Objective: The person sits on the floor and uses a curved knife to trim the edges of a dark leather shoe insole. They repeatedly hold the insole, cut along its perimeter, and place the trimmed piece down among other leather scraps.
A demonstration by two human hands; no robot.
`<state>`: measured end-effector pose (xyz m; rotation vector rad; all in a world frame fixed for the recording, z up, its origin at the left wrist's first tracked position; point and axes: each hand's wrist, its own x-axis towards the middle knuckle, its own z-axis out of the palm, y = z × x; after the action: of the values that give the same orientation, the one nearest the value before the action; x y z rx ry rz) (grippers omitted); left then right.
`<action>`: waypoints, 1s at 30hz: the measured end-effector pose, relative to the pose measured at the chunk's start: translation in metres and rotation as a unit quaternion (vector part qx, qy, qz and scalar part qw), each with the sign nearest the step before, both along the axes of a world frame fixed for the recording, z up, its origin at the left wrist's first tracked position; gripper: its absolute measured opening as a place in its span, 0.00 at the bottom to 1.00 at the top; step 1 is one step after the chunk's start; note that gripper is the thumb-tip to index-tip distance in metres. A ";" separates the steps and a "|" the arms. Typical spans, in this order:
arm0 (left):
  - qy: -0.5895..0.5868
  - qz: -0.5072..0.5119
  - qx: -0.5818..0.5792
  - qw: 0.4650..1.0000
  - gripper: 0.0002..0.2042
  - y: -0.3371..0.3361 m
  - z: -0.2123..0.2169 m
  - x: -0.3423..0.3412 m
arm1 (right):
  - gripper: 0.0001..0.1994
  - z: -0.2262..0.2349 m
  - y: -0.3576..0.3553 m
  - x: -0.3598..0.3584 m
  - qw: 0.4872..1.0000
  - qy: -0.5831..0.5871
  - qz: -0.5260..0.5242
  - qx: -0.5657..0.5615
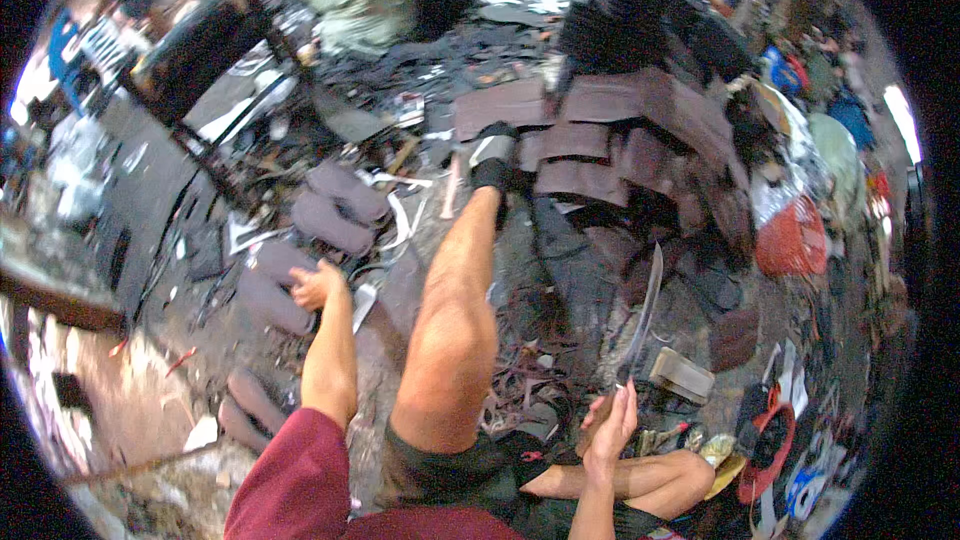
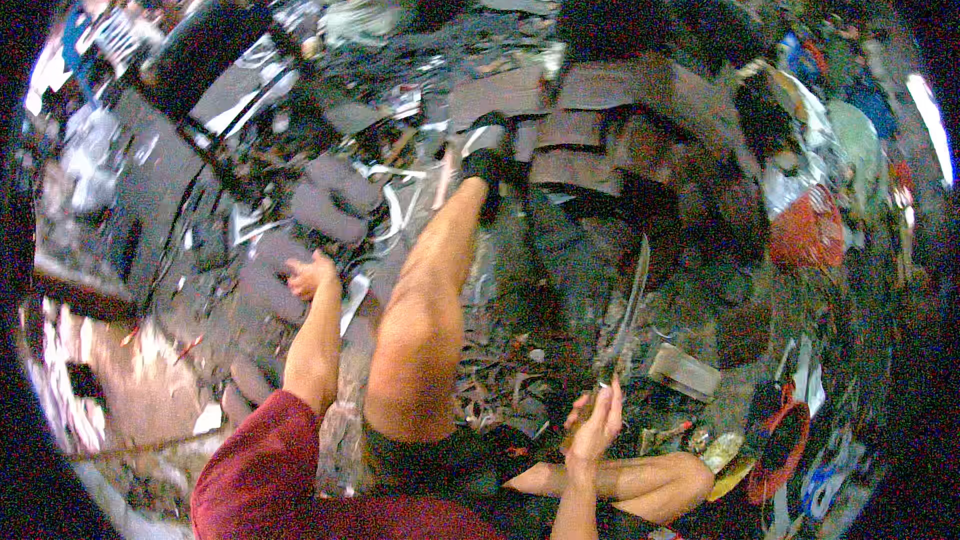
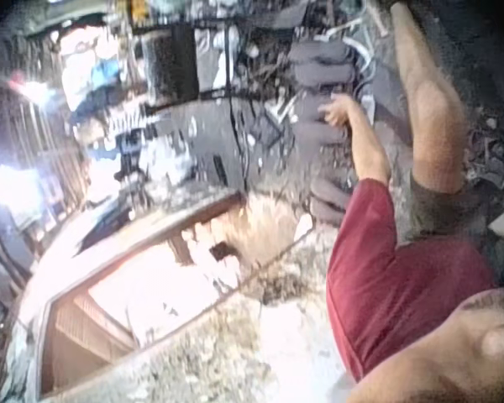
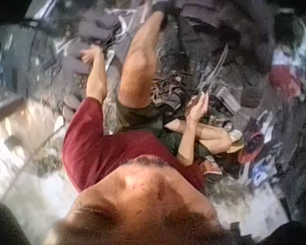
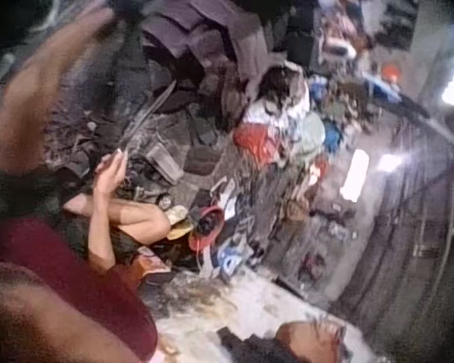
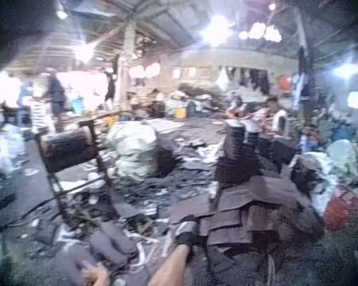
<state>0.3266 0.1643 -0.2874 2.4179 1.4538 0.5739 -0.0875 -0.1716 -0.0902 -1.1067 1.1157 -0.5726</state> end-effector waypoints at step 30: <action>0.141 -0.305 -0.868 0.366 0.40 -0.264 0.242 -0.280 | 0.16 -0.010 -0.137 0.005 0.932 -0.006 -0.097 -0.349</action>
<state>0.0465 -0.0993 -0.0456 0.8086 0.2599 -1.1314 -0.0826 -0.3085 -0.1007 -1.6016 1.0385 -1.1891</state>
